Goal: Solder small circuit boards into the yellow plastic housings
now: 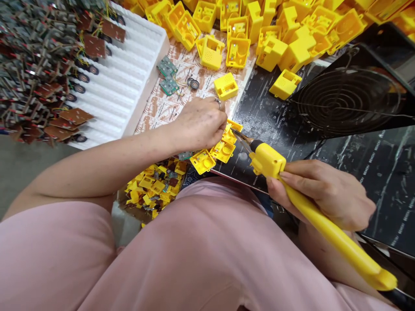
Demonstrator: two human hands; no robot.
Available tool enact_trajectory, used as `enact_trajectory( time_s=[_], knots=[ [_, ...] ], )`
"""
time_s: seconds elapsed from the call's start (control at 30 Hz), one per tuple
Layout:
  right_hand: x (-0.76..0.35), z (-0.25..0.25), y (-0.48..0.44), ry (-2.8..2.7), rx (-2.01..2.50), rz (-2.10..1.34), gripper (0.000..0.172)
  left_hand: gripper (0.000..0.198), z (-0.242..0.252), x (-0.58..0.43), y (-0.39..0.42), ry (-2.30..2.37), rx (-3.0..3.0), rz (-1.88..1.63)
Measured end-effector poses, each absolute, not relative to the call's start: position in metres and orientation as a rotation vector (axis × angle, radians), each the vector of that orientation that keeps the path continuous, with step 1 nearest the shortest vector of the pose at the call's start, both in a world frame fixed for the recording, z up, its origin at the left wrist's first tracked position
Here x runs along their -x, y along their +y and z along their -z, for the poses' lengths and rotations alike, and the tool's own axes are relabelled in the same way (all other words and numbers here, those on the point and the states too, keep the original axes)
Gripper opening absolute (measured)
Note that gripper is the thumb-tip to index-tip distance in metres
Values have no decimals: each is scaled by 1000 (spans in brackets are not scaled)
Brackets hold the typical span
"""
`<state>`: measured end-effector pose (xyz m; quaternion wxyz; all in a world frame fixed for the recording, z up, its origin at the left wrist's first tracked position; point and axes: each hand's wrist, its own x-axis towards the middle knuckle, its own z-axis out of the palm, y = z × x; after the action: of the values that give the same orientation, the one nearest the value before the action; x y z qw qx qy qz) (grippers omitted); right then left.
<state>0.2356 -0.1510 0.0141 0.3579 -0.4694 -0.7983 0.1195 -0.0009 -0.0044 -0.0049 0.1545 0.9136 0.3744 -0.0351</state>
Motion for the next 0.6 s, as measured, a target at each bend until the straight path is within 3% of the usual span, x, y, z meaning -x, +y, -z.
enact_trajectory(
  time_s=[0.2, 0.6],
  knots=[
    [-240, -7, -155, -1990, 1172, -214, 26, 17, 9, 2, -2, 1070, -2552, 14],
    [-227, -1, -129, -2092, 950, -188, 21, 15, 6, -1, -4, 1144, -2568, 94]
  ],
)
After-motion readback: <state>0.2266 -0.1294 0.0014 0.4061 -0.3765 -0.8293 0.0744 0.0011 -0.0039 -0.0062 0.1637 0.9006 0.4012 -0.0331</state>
